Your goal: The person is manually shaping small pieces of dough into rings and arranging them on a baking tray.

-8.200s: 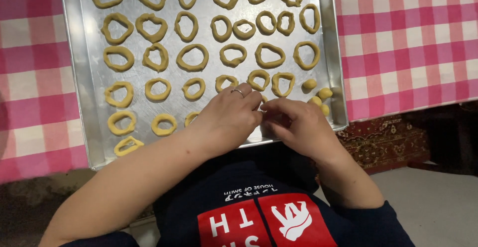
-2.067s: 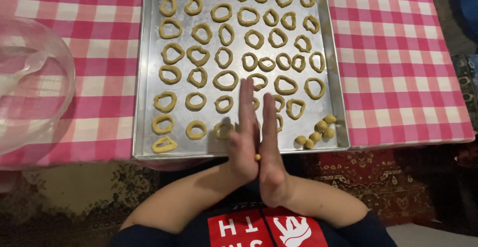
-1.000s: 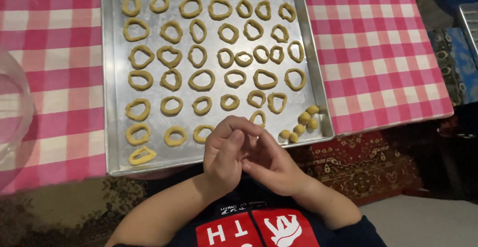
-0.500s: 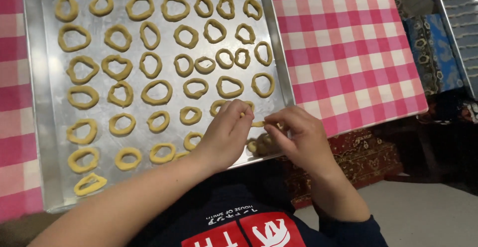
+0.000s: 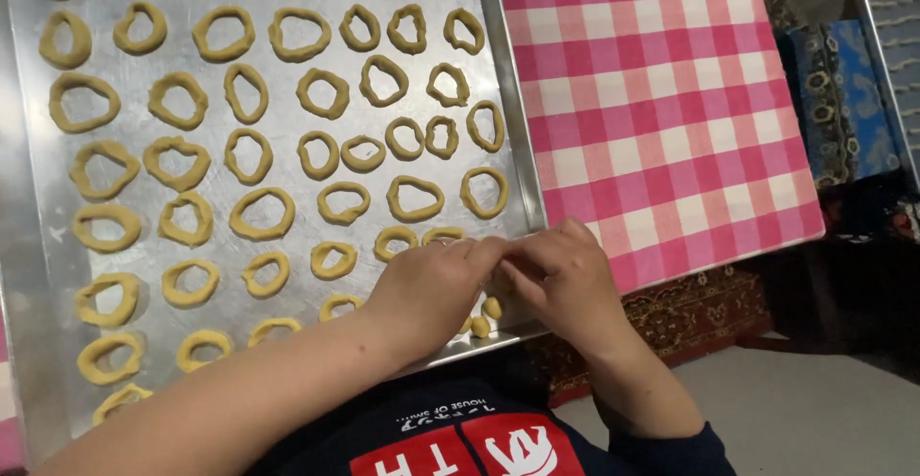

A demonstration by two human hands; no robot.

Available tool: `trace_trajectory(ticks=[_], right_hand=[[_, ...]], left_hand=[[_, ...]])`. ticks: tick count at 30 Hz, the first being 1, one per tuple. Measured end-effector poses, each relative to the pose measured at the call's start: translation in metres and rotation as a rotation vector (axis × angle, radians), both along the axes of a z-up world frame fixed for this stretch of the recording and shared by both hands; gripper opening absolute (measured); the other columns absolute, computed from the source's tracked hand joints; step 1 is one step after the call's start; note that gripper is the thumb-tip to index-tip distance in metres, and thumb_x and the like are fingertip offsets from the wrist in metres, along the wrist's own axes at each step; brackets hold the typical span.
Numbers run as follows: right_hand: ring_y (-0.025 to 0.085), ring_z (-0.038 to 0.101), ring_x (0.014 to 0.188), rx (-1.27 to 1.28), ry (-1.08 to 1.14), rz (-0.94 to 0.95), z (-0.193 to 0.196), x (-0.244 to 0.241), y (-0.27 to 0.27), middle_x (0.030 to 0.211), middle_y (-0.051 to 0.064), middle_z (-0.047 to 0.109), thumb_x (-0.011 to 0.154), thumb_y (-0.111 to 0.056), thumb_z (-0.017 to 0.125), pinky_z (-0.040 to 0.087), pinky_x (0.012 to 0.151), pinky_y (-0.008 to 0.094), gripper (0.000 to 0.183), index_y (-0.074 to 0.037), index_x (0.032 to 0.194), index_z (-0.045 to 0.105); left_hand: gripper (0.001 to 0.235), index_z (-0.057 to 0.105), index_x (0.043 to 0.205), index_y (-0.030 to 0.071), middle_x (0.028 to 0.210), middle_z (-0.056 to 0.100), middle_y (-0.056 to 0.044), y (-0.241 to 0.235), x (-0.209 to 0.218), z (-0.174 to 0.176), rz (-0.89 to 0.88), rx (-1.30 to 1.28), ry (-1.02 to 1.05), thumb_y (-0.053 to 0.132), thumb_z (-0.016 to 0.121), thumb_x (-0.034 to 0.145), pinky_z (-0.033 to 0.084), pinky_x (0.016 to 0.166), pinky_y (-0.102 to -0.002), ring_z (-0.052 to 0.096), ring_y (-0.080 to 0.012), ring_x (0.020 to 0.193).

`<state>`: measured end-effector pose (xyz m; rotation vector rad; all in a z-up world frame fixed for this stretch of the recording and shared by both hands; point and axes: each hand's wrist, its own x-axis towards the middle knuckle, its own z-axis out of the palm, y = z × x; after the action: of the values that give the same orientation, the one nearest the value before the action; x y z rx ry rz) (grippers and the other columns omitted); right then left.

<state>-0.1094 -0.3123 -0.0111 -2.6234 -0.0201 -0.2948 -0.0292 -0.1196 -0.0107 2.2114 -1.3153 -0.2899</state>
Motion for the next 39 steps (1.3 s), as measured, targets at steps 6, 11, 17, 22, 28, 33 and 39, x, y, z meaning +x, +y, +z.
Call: trace_trajectory(ticks=[6, 11, 17, 22, 28, 33, 39], right_hand=[[0.029, 0.067, 0.079, 0.106, 0.105, -0.023, 0.002, -0.003, -0.005, 0.077, 0.003, 0.078, 0.079, -0.012, 0.078, 0.054, 0.078, 0.037, 0.020, -0.019, 0.098, 0.081], [0.030, 0.066, 0.082, 0.071, 0.159, -0.009, 0.002, -0.005, -0.009, 0.076, 0.005, 0.076, 0.075, -0.010, 0.077, 0.055, 0.081, 0.040, 0.033, -0.017, 0.107, 0.079], [0.030, 0.065, 0.084, -0.061, 0.103, 0.043, 0.001, -0.011, -0.005, 0.083, 0.004, 0.078, 0.073, -0.010, 0.073, 0.055, 0.081, 0.043, 0.049, -0.017, 0.121, 0.069], [0.027, 0.064, 0.082, -0.196, 0.015, 0.024, 0.001, -0.017, -0.001, 0.081, 0.000, 0.075, 0.077, -0.010, 0.070, 0.052, 0.077, 0.040, 0.048, -0.018, 0.124, 0.065], [0.025, 0.063, 0.082, -0.212, -0.043, 0.116, -0.002, -0.017, -0.006, 0.078, -0.002, 0.072, 0.079, -0.011, 0.068, 0.052, 0.076, 0.038, 0.046, -0.017, 0.124, 0.065], [0.030, 0.066, 0.081, 0.132, -0.017, 0.113, 0.002, -0.018, -0.009, 0.086, 0.003, 0.077, 0.079, -0.003, 0.065, 0.055, 0.078, 0.041, 0.044, -0.010, 0.122, 0.066], [0.026, 0.062, 0.083, 0.125, -0.118, -0.047, -0.001, -0.036, -0.019, 0.087, 0.001, 0.072, 0.082, 0.001, 0.071, 0.052, 0.076, 0.037, 0.029, -0.010, 0.109, 0.073]], left_hand=[[0.005, 0.062, 0.092, 0.014, 0.073, 0.064, -0.005, -0.011, -0.003, -0.047, 0.017, -0.135, -0.196, 0.016, 0.057, 0.093, 0.053, 0.050, -0.040, 0.067, -0.0313, 0.063], [0.011, 0.063, 0.084, 0.013, 0.073, 0.061, -0.005, -0.017, 0.001, -0.041, 0.033, -0.206, -0.282, 0.018, 0.059, 0.093, 0.050, 0.048, -0.038, 0.064, -0.0290, 0.065], [0.021, 0.066, 0.085, 0.010, 0.077, 0.061, -0.009, -0.020, 0.004, -0.040, 0.059, -0.204, -0.203, 0.025, 0.059, 0.097, 0.053, 0.054, -0.040, 0.064, -0.0311, 0.072], [0.023, 0.068, 0.087, 0.009, 0.080, 0.062, -0.009, -0.022, 0.005, -0.041, 0.083, -0.190, -0.149, 0.027, 0.058, 0.096, 0.053, 0.055, -0.041, 0.064, -0.0313, 0.076], [0.015, 0.068, 0.087, 0.008, 0.077, 0.063, -0.010, -0.024, 0.005, -0.041, 0.077, -0.236, -0.228, 0.020, 0.062, 0.093, 0.053, 0.054, -0.041, 0.065, -0.0315, 0.074], [0.006, 0.065, 0.087, 0.010, 0.073, 0.063, -0.009, -0.023, 0.003, -0.039, 0.080, -0.281, -0.331, 0.015, 0.064, 0.090, 0.054, 0.054, -0.040, 0.066, -0.0310, 0.071], [0.020, 0.065, 0.077, 0.012, 0.069, 0.062, -0.008, -0.027, 0.000, -0.035, 0.095, -0.292, -0.295, 0.023, 0.062, 0.094, 0.053, 0.053, -0.039, 0.065, -0.0298, 0.068]])
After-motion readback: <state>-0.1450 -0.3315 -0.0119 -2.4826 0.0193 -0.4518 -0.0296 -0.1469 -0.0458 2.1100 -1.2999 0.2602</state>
